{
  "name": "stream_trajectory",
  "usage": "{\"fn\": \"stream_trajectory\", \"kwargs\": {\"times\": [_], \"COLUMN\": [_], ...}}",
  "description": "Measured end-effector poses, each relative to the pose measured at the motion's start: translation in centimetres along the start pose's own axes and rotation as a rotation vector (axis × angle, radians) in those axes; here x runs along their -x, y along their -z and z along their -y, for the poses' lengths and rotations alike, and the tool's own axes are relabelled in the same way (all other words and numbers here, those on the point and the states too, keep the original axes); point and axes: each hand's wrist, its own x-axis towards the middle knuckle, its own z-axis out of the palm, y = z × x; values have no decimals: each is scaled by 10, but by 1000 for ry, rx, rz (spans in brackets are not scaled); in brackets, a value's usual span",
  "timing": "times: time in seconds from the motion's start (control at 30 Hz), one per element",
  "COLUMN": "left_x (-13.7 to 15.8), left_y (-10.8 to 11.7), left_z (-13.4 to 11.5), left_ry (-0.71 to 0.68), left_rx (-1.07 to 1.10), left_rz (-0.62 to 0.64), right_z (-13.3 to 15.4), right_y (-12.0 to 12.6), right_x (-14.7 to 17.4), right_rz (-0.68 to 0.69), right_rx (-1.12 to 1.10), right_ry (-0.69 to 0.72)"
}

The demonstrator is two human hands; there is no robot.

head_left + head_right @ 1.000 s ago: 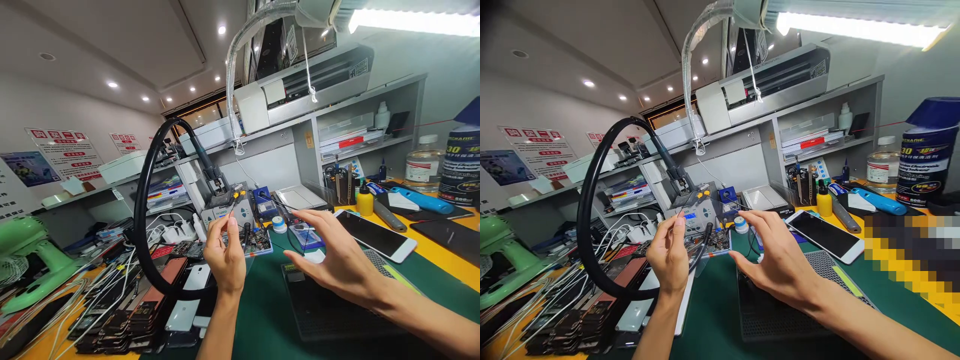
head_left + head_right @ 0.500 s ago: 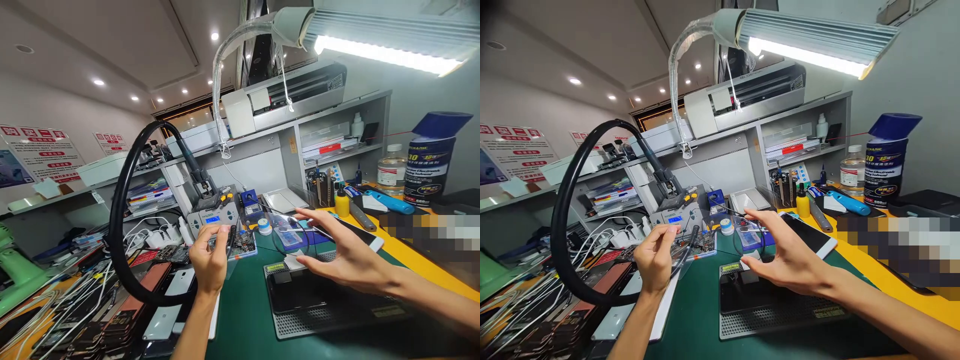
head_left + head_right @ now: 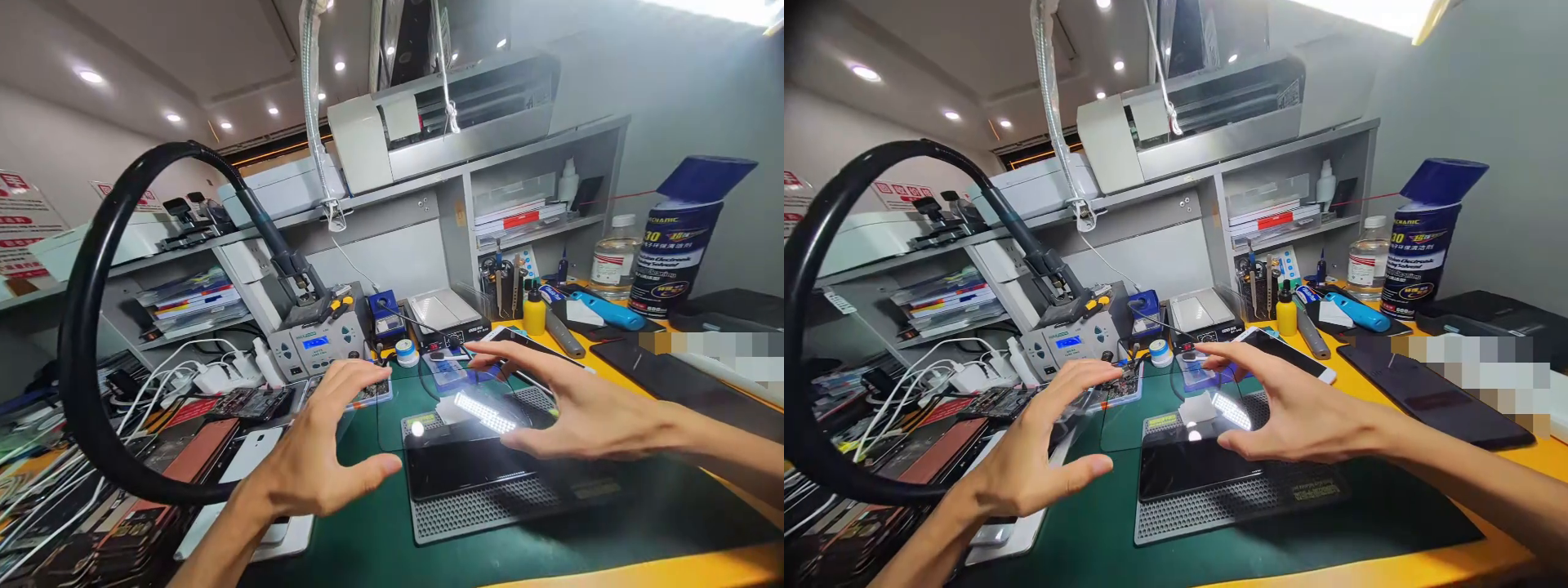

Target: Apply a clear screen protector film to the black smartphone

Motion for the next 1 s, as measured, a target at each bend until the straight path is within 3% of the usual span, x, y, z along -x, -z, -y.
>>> {"fn": "stream_trajectory", "kwargs": {"times": [0.13, 0.57, 1.0], "left_x": [5, 15, 21], "left_y": [-11, -38, -43], "left_z": [-2, 8, 12], "left_ry": [-5, 18, -5], "left_rx": [-48, -105, -121], "left_rz": [101, 42, 18], "right_z": [-5, -23, -21], "right_y": [0, -3, 3], "right_x": [5, 13, 15], "right_rz": [29, 102, 87], "right_rx": [43, 61, 84], "right_ry": [0, 59, 30]}}
